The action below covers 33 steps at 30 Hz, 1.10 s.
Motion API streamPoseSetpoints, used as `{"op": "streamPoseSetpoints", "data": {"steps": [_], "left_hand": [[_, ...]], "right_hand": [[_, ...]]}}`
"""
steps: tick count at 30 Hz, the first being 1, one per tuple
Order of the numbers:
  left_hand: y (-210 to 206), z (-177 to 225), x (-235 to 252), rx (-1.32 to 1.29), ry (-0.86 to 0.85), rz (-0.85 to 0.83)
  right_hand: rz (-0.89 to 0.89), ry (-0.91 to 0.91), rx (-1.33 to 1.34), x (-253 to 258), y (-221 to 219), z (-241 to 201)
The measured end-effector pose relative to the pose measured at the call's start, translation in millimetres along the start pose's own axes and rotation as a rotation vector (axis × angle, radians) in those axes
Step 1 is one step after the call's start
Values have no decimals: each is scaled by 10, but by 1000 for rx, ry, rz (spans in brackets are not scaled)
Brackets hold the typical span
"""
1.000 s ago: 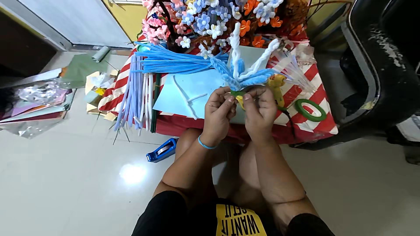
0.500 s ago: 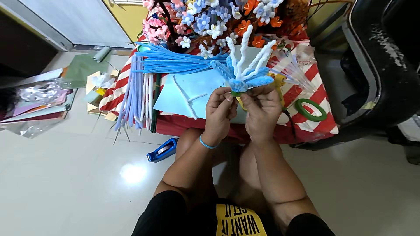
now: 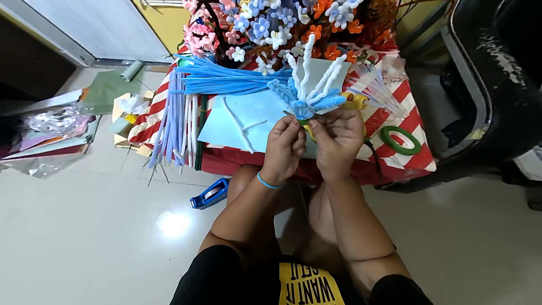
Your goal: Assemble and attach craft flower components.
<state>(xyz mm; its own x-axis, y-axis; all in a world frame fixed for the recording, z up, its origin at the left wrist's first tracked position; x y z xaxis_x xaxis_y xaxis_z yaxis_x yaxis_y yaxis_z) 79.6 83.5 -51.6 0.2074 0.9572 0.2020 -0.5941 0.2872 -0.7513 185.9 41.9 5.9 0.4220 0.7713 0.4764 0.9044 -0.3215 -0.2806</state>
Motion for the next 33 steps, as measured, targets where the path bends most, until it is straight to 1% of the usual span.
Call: {"op": "streamPoseSetpoints", "data": {"steps": [6,15,20,26,33], "left_hand": [[-36,-40,-7,-92,71,-27],[-67,-45,-11,-125,72,-71],[-96,-64,-23,-146,85,-95],[-127,-95,-31,-274,120,-156],[-136,-139,-36,-352,205,-216]], "right_hand": [[11,3,32,-3,0,11],[-2,-21,107,8,-8,-4],[18,-19,57,2,12,2],[-26,-125,190,-12,-40,110],[-46,-108,219,-9,-34,102]]}}
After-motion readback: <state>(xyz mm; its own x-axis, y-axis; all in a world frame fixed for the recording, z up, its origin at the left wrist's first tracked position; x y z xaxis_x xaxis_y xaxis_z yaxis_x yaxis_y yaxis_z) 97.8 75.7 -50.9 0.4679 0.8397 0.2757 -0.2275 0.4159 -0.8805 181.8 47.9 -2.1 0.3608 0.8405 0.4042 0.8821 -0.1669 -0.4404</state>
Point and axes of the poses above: each hand's wrist, its own x-axis towards the middle knuckle, its own y-axis out of the back of the hand, z = x × y, the point moved 9 cm from there along x, towards the middle knuckle, and after that the axes turned 10 degrees about -y, right-handed, at the moved point
